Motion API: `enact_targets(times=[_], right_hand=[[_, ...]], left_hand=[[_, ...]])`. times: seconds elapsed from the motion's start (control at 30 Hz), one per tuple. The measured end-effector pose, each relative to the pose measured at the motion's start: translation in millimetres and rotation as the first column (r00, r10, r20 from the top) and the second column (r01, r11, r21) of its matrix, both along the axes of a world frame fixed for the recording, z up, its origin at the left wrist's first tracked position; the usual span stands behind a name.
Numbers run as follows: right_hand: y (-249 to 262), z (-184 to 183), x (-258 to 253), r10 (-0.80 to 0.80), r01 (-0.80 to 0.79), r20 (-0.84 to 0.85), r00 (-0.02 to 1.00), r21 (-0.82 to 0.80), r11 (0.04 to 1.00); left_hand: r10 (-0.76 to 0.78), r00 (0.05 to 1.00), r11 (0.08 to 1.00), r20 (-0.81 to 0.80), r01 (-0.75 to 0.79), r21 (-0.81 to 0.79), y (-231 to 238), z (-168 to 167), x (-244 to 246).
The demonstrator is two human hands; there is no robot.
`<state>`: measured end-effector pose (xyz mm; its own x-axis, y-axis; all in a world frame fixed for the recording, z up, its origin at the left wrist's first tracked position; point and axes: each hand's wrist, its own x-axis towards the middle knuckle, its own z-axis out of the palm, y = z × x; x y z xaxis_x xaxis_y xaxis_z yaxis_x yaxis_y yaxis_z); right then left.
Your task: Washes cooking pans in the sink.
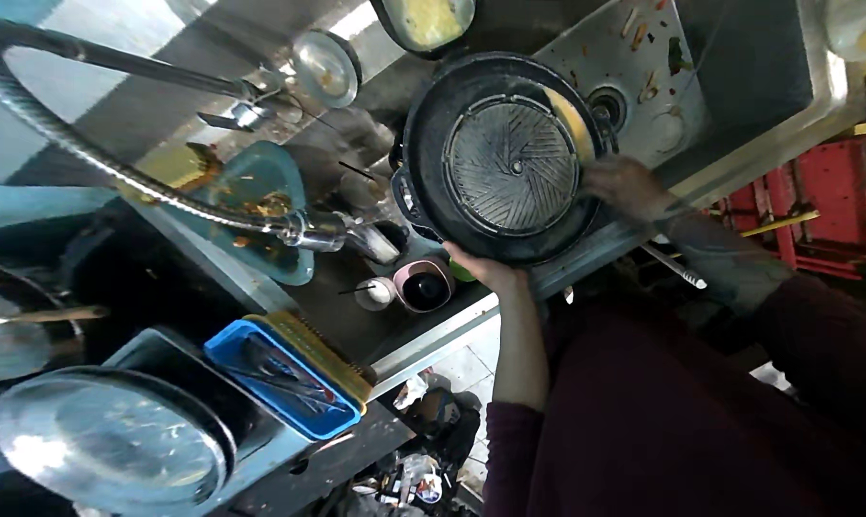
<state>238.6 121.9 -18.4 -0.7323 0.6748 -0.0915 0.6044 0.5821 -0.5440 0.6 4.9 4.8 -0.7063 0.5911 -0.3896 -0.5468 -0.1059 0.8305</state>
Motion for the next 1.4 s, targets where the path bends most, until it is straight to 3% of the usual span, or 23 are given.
enact_targets(times=[0.1, 0.2, 0.33, 0.47, 0.63, 0.77, 0.87, 1.0, 1.1, 1.17, 1.23, 1.4], right_hand=[[67, -3, -14, -0.15, 0.141, 0.106, 0.983, 0.087, 0.986], [92, -8, -39, -0.203, 0.189, 0.123, 0.971, 0.116, 0.975], [50, 7, -32, -0.174, 0.165, 0.219, 0.96, 0.057, 0.985], [-19, 11, -17, -0.128, 0.138, 0.118, 0.985, -0.082, 0.987], [-85, 17, -72, -0.137, 0.118, -0.093, 0.986, -0.188, 0.975], [-107, 41, -117, -0.091, 0.059, -0.077, 0.993, -0.341, 0.938], [-87, 44, -87, -0.02, 0.022, 0.008, 1.0, -0.406, 0.914], [-7, 32, -14, 0.079, -0.044, 0.216, 0.973, -0.162, 0.986], [63, 21, -4, 0.07, -0.091, 0.309, 0.948, 0.055, 0.994], [83, 20, -13, 0.127, -0.186, 0.377, 0.917, 0.122, 0.975], [69, 20, -16, 0.17, -0.218, 0.424, 0.89, 0.067, 0.974], [-23, 53, -32, 0.375, -0.266, 0.361, 0.854, -0.316, 0.911]], left_hand=[[-0.023, 1.0, 0.999, -0.021, 0.024, 0.025, -3, -5, -1], [-0.01, 0.999, 1.0, -0.036, 0.009, -0.026, -1, -2, 1], [-0.02, 0.999, 1.0, -0.033, 0.019, -0.013, 0, 3, 3], [-0.019, 1.0, 0.999, -0.008, 0.019, 0.025, 0, 3, 4], [0.001, 0.999, 1.0, -0.052, -0.001, -0.008, 2, 7, 7], [0.021, 0.998, 0.998, -0.066, -0.025, -0.053, 1, 9, 9], [0.021, 1.0, 1.0, 0.011, -0.021, -0.018, 3, 13, 9], [0.034, 0.999, 0.999, 0.034, -0.034, 0.009, 3, 9, 5], [0.028, 1.0, 0.999, 0.003, -0.028, 0.034, 3, 8, 4], [0.026, 1.0, 0.999, 0.004, -0.027, 0.044, 6, 8, 4], [0.049, 0.999, 0.999, 0.011, -0.049, 0.01, 6, 11, 4], [0.046, 0.999, 0.997, 0.028, -0.044, -0.059, 6, 6, 0]])
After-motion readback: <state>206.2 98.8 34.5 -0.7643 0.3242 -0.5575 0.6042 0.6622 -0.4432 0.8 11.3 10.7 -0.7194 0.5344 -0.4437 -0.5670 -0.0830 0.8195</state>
